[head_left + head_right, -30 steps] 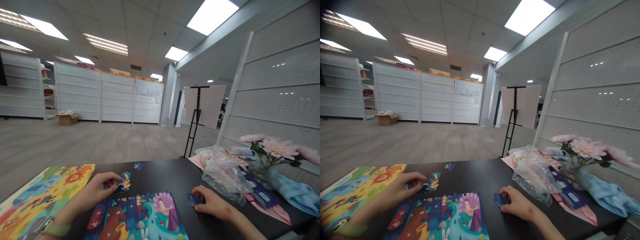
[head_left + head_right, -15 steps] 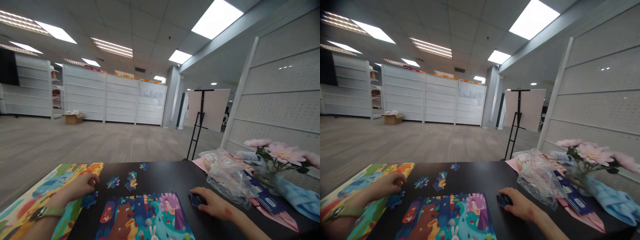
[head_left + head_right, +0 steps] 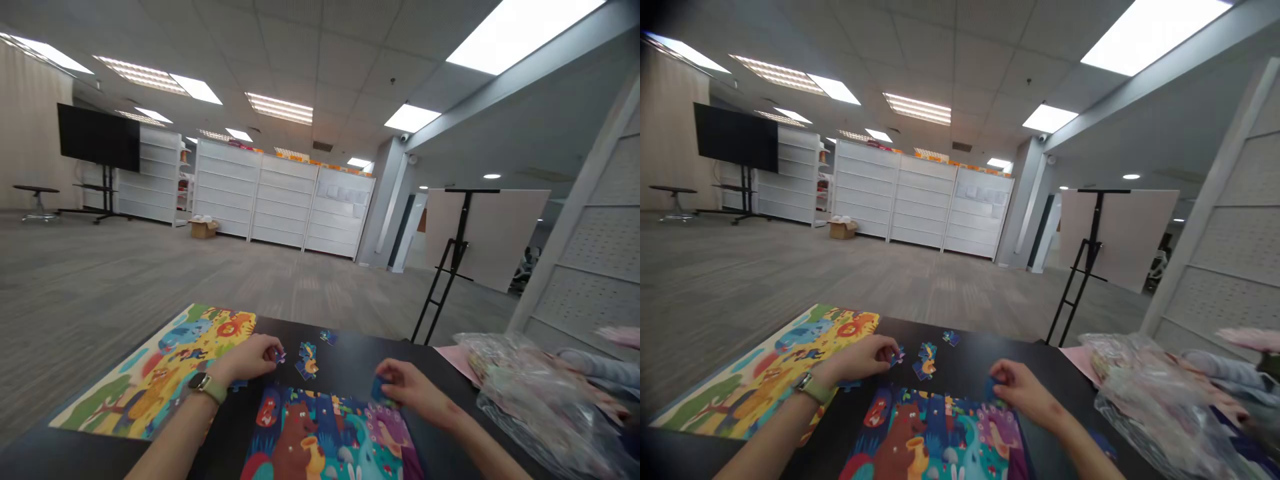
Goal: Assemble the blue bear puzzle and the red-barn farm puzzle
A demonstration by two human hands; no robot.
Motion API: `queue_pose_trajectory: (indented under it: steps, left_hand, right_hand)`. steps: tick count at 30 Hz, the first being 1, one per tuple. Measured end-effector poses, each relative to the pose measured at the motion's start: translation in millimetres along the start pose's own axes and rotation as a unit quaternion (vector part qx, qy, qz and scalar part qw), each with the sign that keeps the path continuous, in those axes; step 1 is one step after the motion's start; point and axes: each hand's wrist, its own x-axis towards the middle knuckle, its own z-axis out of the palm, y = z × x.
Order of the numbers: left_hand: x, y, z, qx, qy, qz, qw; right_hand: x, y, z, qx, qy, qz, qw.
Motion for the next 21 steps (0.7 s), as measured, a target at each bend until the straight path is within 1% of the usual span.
queue_pose_trajectory:
  steps: [1,2,4,6,7,9,12,15,18,21]
  left_hand:
    - [0,3,1.7,-0.006,-0.003,0.005,1.0]
    - [0,7,3.8,-0.014,-0.007,0.011,1.0]
    - [1,16,10.5,-0.027,-0.012,0.024,0.999]
    - [3,25,20.8,-0.05,-0.01,0.036,0.998]
    - [5,28,26.9,-0.067,-0.003,0.04,0.997]
    - [10,32,39.2,-0.104,0.027,0.036,0.994]
    - [17,35,53.3,-0.132,0.052,0.019,0.99]
    - [20,34,60.3,-0.168,0.044,0.021,0.985]
    - [22,32,64.2,-0.199,0.028,0.028,0.979]
    - [24,26,63.3,-0.203,0.033,0.009,0.979]
  right_hand:
    - [11,-9,23,0.074,-0.006,-0.009,0.997]
    - [21,-17,45,0.126,-0.02,-0.015,0.992]
    - [41,-29,86,0.184,-0.022,-0.029,0.982]
    - [56,-34,114,0.199,-0.025,-0.04,0.979]
    - [60,-35,123,0.198,-0.026,-0.044,0.979]
    - [64,-35,130,0.19,-0.026,-0.049,0.98]
    - [60,-29,127,0.173,-0.034,-0.038,0.984]
    - [57,-22,122,0.16,-0.046,-0.037,0.985]
    - [58,-16,124,0.157,-0.048,-0.044,0.985]
    - [59,-16,127,0.169,-0.035,-0.056,0.983]
